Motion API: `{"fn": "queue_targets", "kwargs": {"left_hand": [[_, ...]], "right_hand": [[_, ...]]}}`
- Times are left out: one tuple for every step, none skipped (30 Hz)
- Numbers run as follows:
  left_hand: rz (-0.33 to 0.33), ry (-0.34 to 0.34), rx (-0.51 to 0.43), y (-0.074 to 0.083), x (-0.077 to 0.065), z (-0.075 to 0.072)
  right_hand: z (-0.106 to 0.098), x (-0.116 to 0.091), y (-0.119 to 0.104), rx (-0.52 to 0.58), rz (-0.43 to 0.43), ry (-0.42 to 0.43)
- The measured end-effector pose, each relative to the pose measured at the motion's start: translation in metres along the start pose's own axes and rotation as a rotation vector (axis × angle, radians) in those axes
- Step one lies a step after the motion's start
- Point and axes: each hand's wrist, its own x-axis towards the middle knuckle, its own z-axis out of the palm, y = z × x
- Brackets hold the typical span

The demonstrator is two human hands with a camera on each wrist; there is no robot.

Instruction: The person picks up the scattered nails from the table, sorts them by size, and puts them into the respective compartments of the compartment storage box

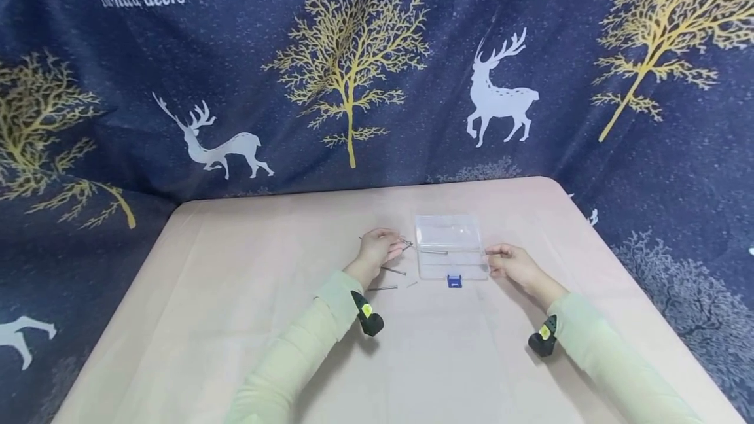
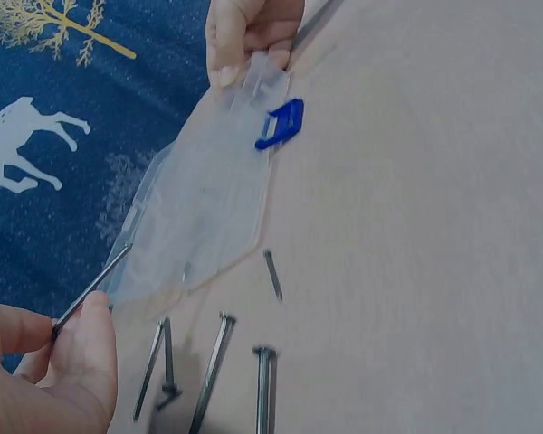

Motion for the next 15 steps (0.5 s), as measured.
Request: {"fn": "queue_targets", "kwargs": {"left_hand": [[0.004, -0.001, -0.010, 0.000, 0.000, 0.002], [0.010, 0.000, -0.019, -0.001, 0.001, 0.004], [0.021, -0.001, -0.025, -0.001, 0.002, 0.007], [0.025, -0.004, -0.032, -0.001, 0.002, 0.009], [0.028, -0.005, -0.028, -0.002, 0.002, 0.011], [0.032, -0.008, -0.024, -0.002, 0.002, 0.013], [0.031, -0.012, -0.019, -0.003, 0.002, 0.015], [0.027, -0.016, -0.011, -0.003, 0.001, 0.017], [0.026, -0.022, -0.003, -0.004, 0.000, 0.019], [0.020, -0.027, 0.002, -0.004, 0.000, 0.021], [0.020, -0.032, 0.006, -0.004, -0.001, 0.022], [0.020, -0.038, 0.006, -0.005, -0.001, 0.024], [0.020, -0.042, 0.007, -0.005, -0.002, 0.026], [0.021, -0.046, 0.000, -0.005, -0.002, 0.027], [0.025, -0.048, -0.007, -0.006, -0.002, 0.029]], "right_hand": [[0.000, 0.000, 0.000, 0.002, 0.001, 0.001], [0.001, 0.000, 0.000, -0.001, 0.002, 0.003], [0.001, 0.000, 0.000, -0.001, 0.002, 0.003], [0.001, 0.000, 0.000, -0.005, 0.003, 0.004], [0.001, 0.000, 0.000, -0.007, 0.005, 0.005], [0.001, -0.001, 0.000, -0.010, 0.005, 0.006], [0.000, -0.001, 0.000, -0.011, 0.006, 0.007], [0.001, -0.001, 0.000, -0.011, 0.007, 0.009], [0.000, -0.001, 0.000, -0.007, 0.008, 0.009], [0.001, -0.001, -0.001, -0.003, 0.009, 0.011], [0.001, -0.001, -0.001, -0.001, 0.008, 0.013], [0.001, -0.001, -0.001, 0.006, 0.010, 0.015], [0.001, -0.001, -0.001, 0.009, 0.010, 0.018], [0.002, 0.000, -0.001, 0.014, 0.011, 0.021], [0.002, 0.000, 0.000, 0.014, 0.010, 0.021]]}}
